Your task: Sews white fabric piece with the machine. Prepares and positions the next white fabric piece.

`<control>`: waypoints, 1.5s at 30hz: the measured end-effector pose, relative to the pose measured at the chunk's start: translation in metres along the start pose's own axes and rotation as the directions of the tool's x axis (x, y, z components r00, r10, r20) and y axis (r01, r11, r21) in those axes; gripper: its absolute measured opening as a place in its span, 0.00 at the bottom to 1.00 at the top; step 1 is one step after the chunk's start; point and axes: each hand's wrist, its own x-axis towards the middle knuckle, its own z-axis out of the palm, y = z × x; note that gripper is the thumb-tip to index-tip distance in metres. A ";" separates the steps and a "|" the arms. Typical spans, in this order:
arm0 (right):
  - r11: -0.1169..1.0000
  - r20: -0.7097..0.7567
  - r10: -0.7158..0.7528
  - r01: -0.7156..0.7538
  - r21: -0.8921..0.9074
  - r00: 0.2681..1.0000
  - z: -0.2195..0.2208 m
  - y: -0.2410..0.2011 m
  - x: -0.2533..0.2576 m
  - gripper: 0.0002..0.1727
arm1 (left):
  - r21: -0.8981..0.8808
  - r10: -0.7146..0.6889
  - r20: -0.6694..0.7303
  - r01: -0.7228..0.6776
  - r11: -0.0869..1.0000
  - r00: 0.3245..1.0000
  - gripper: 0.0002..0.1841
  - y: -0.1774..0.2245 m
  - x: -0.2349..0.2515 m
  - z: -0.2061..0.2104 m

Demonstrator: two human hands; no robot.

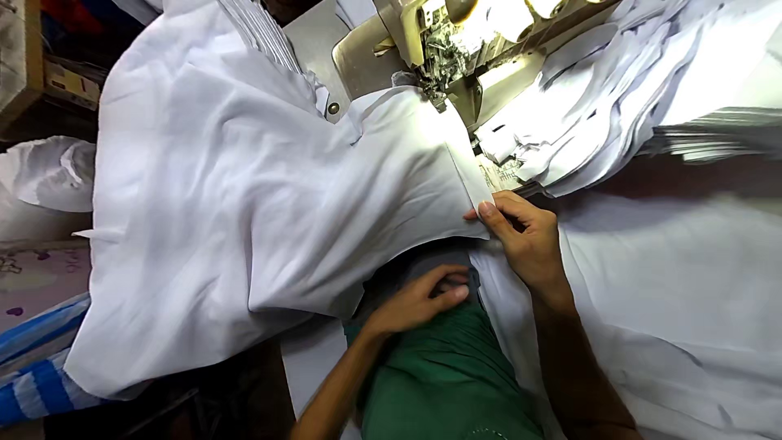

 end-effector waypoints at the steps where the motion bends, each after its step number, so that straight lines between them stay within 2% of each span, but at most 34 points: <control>1: 1.000 -0.002 0.010 -0.010 0.006 1.000 -0.001 -0.001 -0.001 0.13 | -0.228 0.042 -0.048 -0.052 0.972 0.998 0.36 -0.018 0.016 0.009; 2: 1.000 0.000 0.025 -0.025 0.015 1.000 -0.002 -0.003 -0.003 0.14 | -0.418 0.082 -0.116 -0.123 0.900 0.990 0.37 -0.029 0.029 0.020; 4: 0.999 0.007 0.042 -0.042 0.033 0.999 -0.006 -0.008 -0.004 0.14 | -0.623 0.137 -0.241 -0.262 0.737 0.961 0.34 -0.029 0.048 0.038; 6: 0.999 0.013 0.039 -0.040 0.037 0.999 -0.008 -0.013 -0.005 0.14 | -0.683 0.133 -0.325 -0.329 0.652 0.936 0.28 -0.018 0.053 0.047; 8: 0.999 0.022 0.028 -0.029 0.028 0.999 -0.009 -0.015 -0.007 0.15 | -0.720 0.064 -0.406 -0.362 0.592 0.912 0.19 -0.011 0.058 0.048; 11: 1.000 0.015 0.011 -0.011 0.005 1.000 -0.008 -0.018 -0.011 0.15 | -0.722 -0.010 -0.502 -0.413 0.555 0.865 0.12 -0.011 0.070 0.043; 14: 0.996 -0.027 0.042 -0.044 -0.080 0.999 -0.006 -0.020 -0.025 0.13 | -0.669 0.024 -0.564 -0.474 0.573 0.825 0.12 -0.016 0.080 0.043; 16: 0.986 -0.072 0.075 -0.084 -0.141 0.995 -0.004 -0.019 -0.040 0.13 | -0.654 0.008 -0.572 -0.462 0.599 0.820 0.11 -0.018 0.082 0.045; 22: 0.983 -0.169 0.146 -0.162 -0.084 0.975 0.009 -0.009 -0.069 0.11 | -0.567 0.019 -0.585 -0.426 0.705 0.811 0.14 -0.022 0.079 0.046; 27: 0.982 -0.165 0.163 -0.176 -0.068 0.973 0.012 0.000 -0.076 0.11 | -0.525 0.054 -0.610 -0.454 0.720 0.791 0.14 -0.020 0.079 0.048; 30: 0.987 -0.171 0.143 -0.155 -0.054 0.975 0.012 0.004 -0.076 0.11 | -0.557 0.027 -0.639 -0.487 0.673 0.769 0.14 -0.021 0.086 0.047; 34: 0.989 -0.162 0.122 -0.133 -0.058 0.979 0.009 0.007 -0.078 0.10 | -0.500 0.057 -0.622 -0.452 0.738 0.781 0.17 -0.019 0.078 0.050; 45: 0.991 -0.148 0.132 -0.133 0.004 0.980 0.005 0.013 -0.075 0.11 | -0.449 0.080 -0.634 -0.451 0.771 0.769 0.18 -0.020 0.077 0.049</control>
